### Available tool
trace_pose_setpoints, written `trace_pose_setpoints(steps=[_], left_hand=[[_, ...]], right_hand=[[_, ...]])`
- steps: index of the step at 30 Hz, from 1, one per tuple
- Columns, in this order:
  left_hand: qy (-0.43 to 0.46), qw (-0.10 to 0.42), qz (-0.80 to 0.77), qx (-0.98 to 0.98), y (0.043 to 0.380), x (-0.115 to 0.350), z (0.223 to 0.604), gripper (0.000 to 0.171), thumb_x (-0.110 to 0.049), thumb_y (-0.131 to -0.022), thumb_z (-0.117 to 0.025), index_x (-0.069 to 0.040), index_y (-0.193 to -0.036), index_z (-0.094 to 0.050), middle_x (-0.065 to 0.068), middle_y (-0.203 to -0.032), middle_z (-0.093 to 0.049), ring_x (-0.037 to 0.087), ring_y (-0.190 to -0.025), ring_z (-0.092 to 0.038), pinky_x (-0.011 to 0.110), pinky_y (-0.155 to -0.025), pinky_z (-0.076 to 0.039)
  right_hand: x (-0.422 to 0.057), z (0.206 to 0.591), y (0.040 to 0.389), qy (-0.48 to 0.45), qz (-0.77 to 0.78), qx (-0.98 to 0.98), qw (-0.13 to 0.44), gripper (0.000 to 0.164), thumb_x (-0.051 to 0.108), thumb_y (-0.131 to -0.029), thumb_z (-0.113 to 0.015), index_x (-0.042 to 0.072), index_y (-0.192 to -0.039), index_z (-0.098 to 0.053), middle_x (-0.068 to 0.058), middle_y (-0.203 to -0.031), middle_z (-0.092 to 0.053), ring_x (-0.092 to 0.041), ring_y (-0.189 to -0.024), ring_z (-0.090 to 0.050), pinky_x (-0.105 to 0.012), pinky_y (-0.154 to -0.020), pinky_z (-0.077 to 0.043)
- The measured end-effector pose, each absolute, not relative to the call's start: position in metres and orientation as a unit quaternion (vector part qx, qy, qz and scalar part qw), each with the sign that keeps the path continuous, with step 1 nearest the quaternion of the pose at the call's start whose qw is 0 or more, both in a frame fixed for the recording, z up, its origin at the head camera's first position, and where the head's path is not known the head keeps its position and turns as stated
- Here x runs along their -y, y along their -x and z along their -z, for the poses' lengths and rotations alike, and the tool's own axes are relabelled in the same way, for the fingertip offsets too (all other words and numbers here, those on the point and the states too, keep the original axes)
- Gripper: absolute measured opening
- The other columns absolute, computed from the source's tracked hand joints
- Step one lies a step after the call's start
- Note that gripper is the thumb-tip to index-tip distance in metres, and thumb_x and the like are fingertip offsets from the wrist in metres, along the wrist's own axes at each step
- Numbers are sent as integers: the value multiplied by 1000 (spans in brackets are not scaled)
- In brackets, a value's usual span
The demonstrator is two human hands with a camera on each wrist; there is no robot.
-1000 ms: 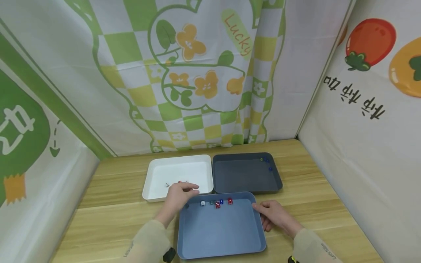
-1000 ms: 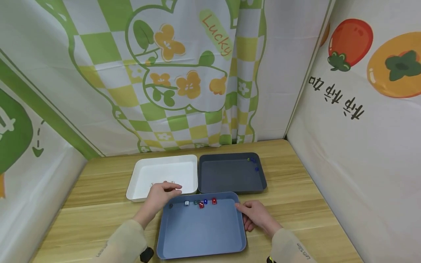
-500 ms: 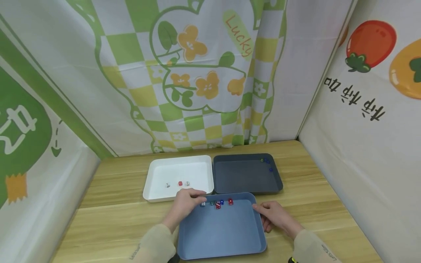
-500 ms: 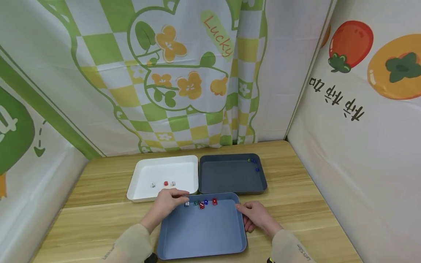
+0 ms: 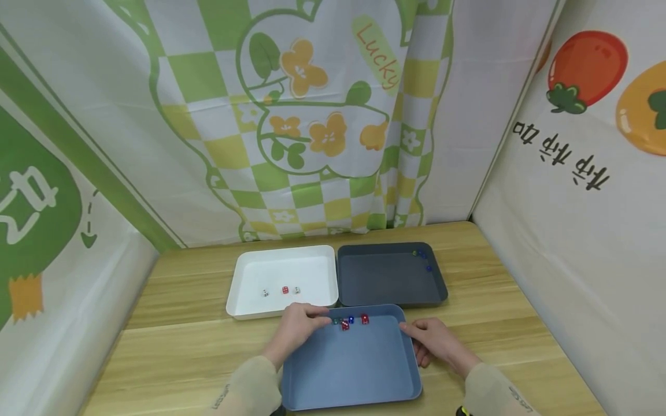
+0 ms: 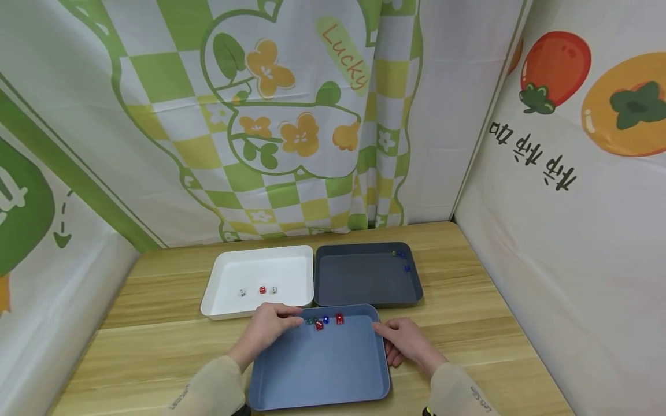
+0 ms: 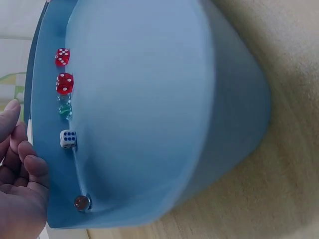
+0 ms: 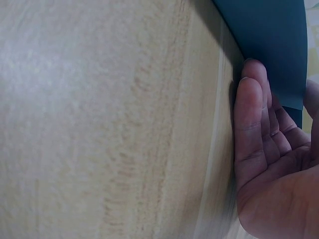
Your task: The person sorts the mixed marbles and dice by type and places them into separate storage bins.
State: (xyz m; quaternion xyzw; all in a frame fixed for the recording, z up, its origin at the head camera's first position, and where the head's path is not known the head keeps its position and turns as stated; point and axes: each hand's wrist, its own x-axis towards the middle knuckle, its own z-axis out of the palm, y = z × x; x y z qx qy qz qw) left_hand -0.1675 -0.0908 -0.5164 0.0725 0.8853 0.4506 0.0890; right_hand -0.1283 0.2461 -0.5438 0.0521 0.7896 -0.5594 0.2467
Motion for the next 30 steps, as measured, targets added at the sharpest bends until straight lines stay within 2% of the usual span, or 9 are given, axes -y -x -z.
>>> trace_pose_setpoints(steps=[7, 16, 20, 25, 30], left_hand=[[-74, 98, -445, -887, 169, 90, 520, 23, -20, -86, -82, -8, -106, -81, 9, -110, -77, 19, -98, -69, 42, -84, -60], [-66, 107, -447, -885, 170, 88, 520, 24, -17, -87, -81, -5, -107, -80, 10, -110, -77, 25, -104, -71, 46, -89, -59], [-66, 106, -442, -888, 171, 88, 520, 23, -15, -86, -82, -5, -107, -80, 11, -111, -77, 24, -103, -70, 45, -89, -59], [-61, 121, -433, -891, 170, 90, 522, 25, -14, -87, -81, -5, -110, -79, 12, -114, -76, 19, -96, -68, 43, -85, -60], [-64, 124, -424, -895, 171, 90, 523, 26, -12, -86, -81, -3, -110, -79, 12, -110, -76, 15, -85, -66, 37, -76, -60]], right_hand=[[-246, 543, 129, -57, 562, -786, 250, 51, 52, -99, -61, 3, -90, -67, -5, -66, -63, -11, -49, -58, -27, -47, -54], [-246, 545, 129, -58, 561, -788, 247, 51, 53, -99, -62, 3, -91, -68, -5, -66, -63, -11, -49, -59, -28, -47, -55], [-247, 546, 129, -59, 561, -788, 246, 51, 54, -98, -62, 3, -91, -68, -5, -66, -64, -12, -49, -59, -28, -47, -55], [-247, 545, 128, -56, 561, -789, 246, 52, 54, -98, -62, 3, -92, -68, -5, -66, -63, -11, -49, -59, -28, -47, -55], [-247, 545, 129, -56, 562, -787, 247, 51, 53, -98, -62, 3, -92, -68, -5, -66, -63, -11, -49, -59, -28, -47, -55]])
